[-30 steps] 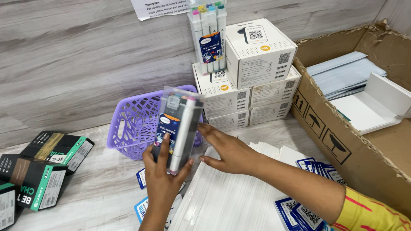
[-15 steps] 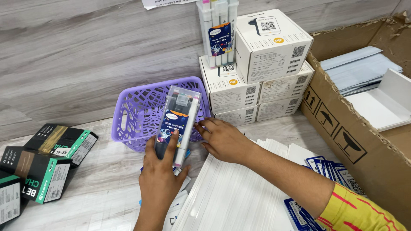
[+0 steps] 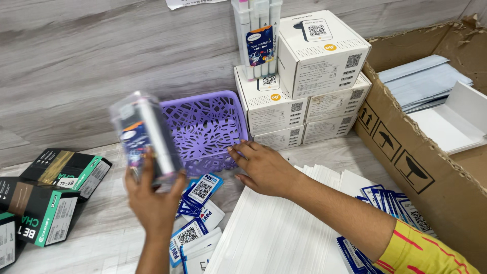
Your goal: The person organizes stationery items on a floor workspace. They place a box of dual markers on a stack of white boxes, then gather black markers and put them into a purple basket. They open a clear plastic case and place several colored markers inside, then close the case. Finally, they sort a stack of blue and white cards with QR codes into the purple basket.
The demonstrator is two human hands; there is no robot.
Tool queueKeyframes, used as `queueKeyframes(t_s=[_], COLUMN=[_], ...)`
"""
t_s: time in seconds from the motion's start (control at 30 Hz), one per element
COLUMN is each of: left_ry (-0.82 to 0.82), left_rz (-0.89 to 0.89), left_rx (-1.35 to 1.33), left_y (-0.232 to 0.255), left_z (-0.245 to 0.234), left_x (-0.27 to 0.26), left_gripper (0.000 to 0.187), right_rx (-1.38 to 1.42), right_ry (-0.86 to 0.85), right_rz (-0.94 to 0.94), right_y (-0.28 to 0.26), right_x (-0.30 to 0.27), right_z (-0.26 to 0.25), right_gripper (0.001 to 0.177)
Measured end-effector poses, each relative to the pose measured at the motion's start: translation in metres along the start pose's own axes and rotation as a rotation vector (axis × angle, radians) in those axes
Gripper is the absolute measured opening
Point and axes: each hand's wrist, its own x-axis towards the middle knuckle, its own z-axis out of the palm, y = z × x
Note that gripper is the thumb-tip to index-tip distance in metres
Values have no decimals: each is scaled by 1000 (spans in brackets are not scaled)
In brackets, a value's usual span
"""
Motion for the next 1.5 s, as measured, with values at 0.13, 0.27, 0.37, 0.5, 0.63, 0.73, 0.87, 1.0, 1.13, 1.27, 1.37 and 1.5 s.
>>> queueKeyframes(t_s=[0.13,0.27,0.37,0.5,0.63,0.73,0.87,1.0,1.13,1.27,1.37,1.5], left_ry=[70,189,389,149,-26,64,-201,-328,-417,-775,-994,-1294], left_rz=[-188,-436,-376,-527,-356,-34,-213,62,210,353,573,903], left_rx=[212,259,199,465,649,472,-24,213,91,-38,-158,-431], left_y=[-84,-171,-244,-325,-323,-253,-102,11,59,100,144,208], left_z=[-25,-32,-24,-10,2,2,-13,-43,-45,-15,7,25], left_x=[47,80,87,107,112,101,60,12,-15,-44,-77,-124], left_gripper=[81,74,65,36,22,31,35,27,27,44,57,77], right_rx=[-11,-17,-51,-29,-21,37,265,282,208,165,149,162], right_ry=[-14,-32,-52,-53,-79,-140,-237,-384,-557,-701,-635,-436], right_rz=[-1,12,13,18,19,2,52,197,308,385,535,680], right_y=[0,-2,-1,-1,0,4,15,18,20,30,44,59], right_x=[1,2,3,2,0,-4,-27,-69,-119,-166,-191,-207], right_z=[2,3,3,5,7,2,-18,-48,-72,-81,-74,-64], right_gripper=[63,65,66,65,65,68,74,77,87,104,92,79])
